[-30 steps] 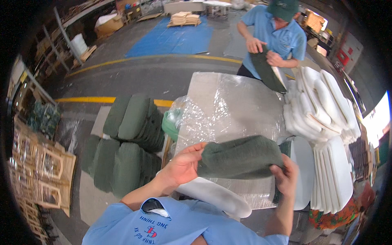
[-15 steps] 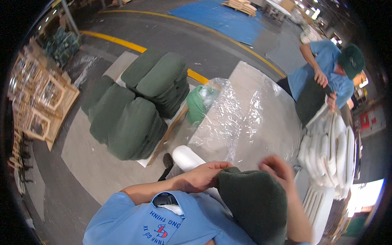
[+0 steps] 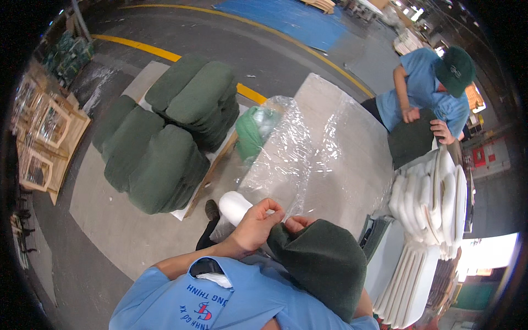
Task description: The person inserts white foam inserts into green fabric covers at a worktable. They repeatedly pick up a cover, open it, place a foam insert inside, and set the stuffed cover aside. A coworker performs similar actions across the table.
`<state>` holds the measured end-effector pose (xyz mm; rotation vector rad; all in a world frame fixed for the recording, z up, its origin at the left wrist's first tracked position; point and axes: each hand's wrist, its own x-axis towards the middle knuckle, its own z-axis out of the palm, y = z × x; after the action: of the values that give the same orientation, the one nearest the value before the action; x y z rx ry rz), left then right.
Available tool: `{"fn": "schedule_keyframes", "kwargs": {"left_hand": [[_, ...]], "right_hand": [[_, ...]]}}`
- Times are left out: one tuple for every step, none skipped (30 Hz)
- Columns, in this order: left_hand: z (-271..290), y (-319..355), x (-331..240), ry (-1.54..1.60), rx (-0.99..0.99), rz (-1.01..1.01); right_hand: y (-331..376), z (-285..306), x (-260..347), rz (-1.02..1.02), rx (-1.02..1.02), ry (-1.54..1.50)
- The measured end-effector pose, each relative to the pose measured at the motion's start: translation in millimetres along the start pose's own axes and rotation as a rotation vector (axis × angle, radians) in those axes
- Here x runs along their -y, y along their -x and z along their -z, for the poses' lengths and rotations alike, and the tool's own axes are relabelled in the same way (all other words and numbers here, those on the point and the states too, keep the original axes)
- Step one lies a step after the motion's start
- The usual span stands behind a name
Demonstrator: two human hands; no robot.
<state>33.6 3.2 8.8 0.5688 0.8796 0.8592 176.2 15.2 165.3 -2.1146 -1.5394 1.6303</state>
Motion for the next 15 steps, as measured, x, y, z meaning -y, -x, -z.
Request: {"fn": "schedule_keyframes", "kwargs": {"left_hand": [[-4.4,2.3,-3.9,0.017,0.033,0.009],[-8.4,3.6,-6.2,0.027,0.056,0.020],[-10.3,4.1,-8.5,0.041,0.065,0.023],[-11.0,4.1,-9.9,0.056,0.066,0.007],[-11.6,4.1,-11.4,0.073,0.066,-0.010],[-11.6,4.3,-13.1,0.090,0.065,-0.027],[-9.1,4.5,-15.1,0.100,0.083,-0.028],[-5.2,5.2,-17.6,0.110,0.101,-0.029],[-1.8,6.2,-20.0,0.122,0.116,-0.032],[0.8,8.6,-21.4,0.195,0.135,0.012],[2.9,11.9,-22.7,0.268,0.152,0.056],[4.9,14.7,-23.3,0.343,0.168,0.099],[7.6,17.8,-22.8,0.389,0.182,0.137],[10.1,21.0,-21.8,0.436,0.195,0.174],[12.8,24.5,-20.0,0.484,0.209,0.211]], "right_hand": [[-12.6,-4.5,-42.3,0.004,0.063,-0.184],[-19.0,-5.8,-69.9,0.019,0.133,-0.375],[-19.5,-3.1,-75.8,0.013,0.201,-0.475],[-20.4,-1.1,-78.9,0.011,0.271,-0.576],[-20.6,1.2,-80.8,0.012,0.341,-0.676],[-21.3,4.8,-80.9,0.011,0.398,-0.720],[-23.3,9.0,-78.6,0.012,0.457,-0.761],[-24.6,12.3,-76.9,0.014,0.517,-0.799],[-25.2,14.0,-76.5,0.037,0.520,-0.777],[-26.2,14.9,-76.5,0.059,0.526,-0.751],[-29.3,14.9,-77.3,0.086,0.548,-0.744],[-32.0,15.3,-78.3,0.113,0.568,-0.738],[-38.3,13.5,-79.4,0.143,0.606,-0.749],[-42.0,11.9,-79.6,0.173,0.645,-0.760],[-42.0,11.0,-79.3,0.175,0.638,-0.786]]}}
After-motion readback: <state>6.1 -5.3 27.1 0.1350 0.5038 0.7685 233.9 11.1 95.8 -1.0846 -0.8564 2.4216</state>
